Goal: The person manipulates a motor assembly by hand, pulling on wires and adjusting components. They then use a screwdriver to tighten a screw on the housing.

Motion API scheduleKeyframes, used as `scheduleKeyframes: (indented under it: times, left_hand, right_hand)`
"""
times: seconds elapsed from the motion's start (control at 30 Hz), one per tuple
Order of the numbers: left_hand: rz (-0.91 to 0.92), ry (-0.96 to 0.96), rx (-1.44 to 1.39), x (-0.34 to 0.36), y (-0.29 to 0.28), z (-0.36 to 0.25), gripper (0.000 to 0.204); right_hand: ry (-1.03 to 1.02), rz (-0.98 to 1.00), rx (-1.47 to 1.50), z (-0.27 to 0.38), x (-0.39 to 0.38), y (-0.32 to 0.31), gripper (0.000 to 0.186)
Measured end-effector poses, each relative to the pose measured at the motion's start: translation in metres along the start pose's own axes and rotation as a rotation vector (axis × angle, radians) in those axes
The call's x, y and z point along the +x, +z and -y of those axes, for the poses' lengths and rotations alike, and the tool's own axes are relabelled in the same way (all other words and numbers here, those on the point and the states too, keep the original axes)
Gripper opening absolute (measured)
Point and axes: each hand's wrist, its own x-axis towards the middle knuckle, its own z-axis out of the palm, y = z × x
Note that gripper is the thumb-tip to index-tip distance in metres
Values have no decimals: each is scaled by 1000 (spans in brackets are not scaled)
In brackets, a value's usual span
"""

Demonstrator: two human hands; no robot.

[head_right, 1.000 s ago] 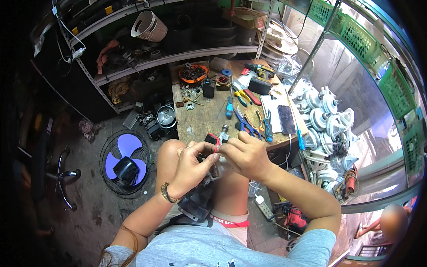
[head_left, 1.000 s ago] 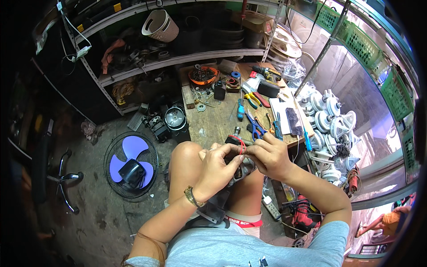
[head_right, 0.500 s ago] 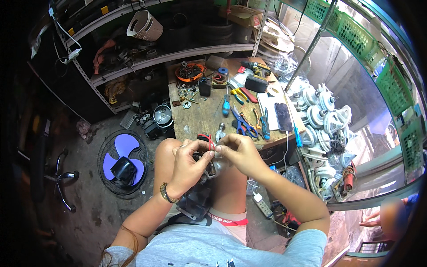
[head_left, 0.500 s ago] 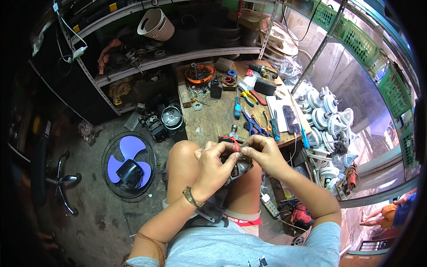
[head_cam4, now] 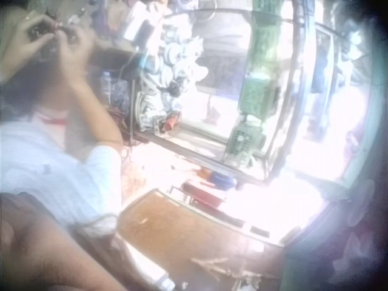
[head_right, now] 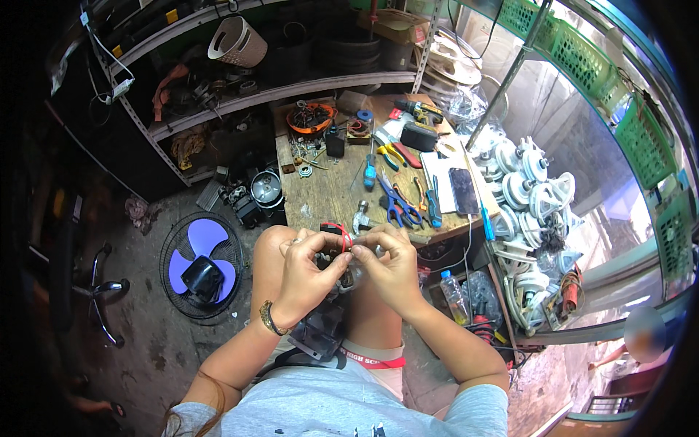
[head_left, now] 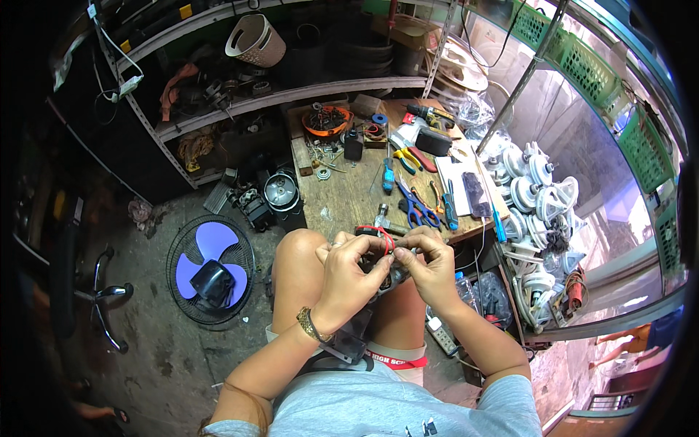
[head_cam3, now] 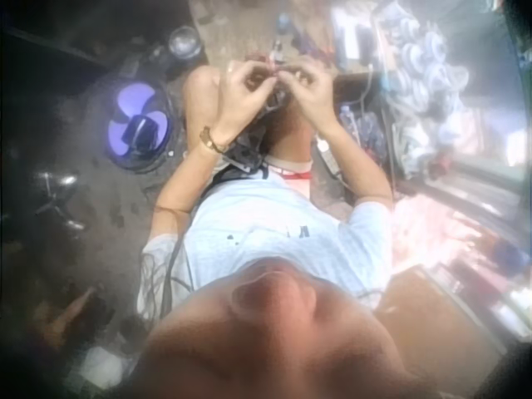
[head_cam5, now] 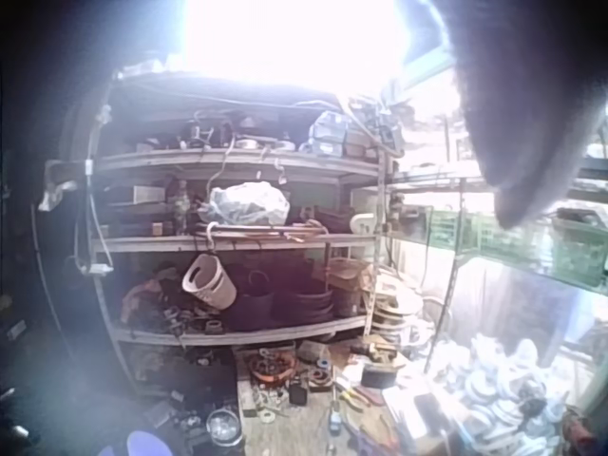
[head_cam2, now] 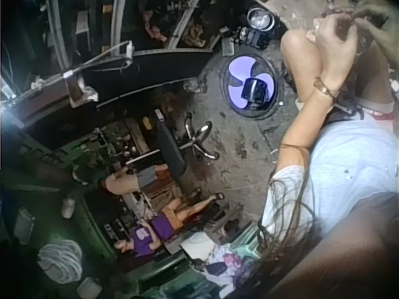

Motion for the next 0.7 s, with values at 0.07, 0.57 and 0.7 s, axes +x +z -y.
scheduleKeyframes:
  times: [0.07,0.57,0.7]
  left_hand:
    - [-8,21,-28,-1,-2,-1,16]
    - [-33,129,-41,1,0,4,18]
    - [-2,74,-100,1,0,7,18]
  right_hand:
    - [21,19,48,0,0,0,14]
    - [115,236,111,4,11,-4,15]
    - [91,278,94,-2,13,-5,17]
